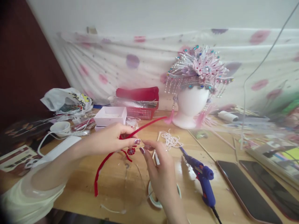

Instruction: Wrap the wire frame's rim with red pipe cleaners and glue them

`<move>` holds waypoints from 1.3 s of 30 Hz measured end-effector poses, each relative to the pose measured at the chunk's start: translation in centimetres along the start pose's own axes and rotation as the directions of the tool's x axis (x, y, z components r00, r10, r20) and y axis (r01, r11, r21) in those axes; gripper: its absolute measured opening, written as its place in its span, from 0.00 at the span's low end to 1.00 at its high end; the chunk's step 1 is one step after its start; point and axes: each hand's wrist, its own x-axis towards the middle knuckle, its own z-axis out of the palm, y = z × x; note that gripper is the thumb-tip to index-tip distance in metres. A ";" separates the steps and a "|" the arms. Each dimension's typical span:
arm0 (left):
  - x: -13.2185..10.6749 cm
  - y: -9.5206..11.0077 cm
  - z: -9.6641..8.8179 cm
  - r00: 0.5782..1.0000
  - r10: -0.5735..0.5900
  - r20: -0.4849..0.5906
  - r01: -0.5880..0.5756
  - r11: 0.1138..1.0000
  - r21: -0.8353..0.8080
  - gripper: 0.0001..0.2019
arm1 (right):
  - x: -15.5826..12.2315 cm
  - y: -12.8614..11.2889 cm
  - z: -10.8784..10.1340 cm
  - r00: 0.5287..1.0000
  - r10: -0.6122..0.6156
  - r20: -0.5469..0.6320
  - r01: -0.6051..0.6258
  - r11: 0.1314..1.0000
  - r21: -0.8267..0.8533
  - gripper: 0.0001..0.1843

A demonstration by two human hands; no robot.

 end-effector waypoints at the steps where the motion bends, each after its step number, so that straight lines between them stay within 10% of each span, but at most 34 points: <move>1: -0.3 -0.2 0.5 0.997 -0.011 -0.070 0.008 0.999 -0.047 0.10 | -0.2 0.2 0.0 0.999 0.035 -0.031 -0.035 0.999 0.016 0.06; 7: -2.6 -1.3 3.1 0.859 -0.123 -0.497 -0.125 0.891 -0.437 0.07 | -0.6 0.9 -0.3 0.982 0.148 -0.115 -0.137 0.985 0.101 0.06; 16: -3.8 -4.0 5.6 0.659 -0.260 -0.706 -0.286 0.781 -0.555 0.11 | -0.7 1.1 -0.4 0.975 0.177 -0.133 -0.160 0.979 0.128 0.06; 32: -1.4 -3.5 4.1 0.668 0.035 -0.744 -0.146 0.986 -0.085 0.06 | -0.2 1.1 -0.3 0.962 0.232 -0.143 -0.210 0.966 0.149 0.07; 39: -0.9 -5.0 3.9 0.754 -0.105 -0.648 -0.309 0.814 -0.492 0.06 | -0.2 2.1 -0.4 0.965 0.204 -0.165 -0.164 0.960 0.227 0.06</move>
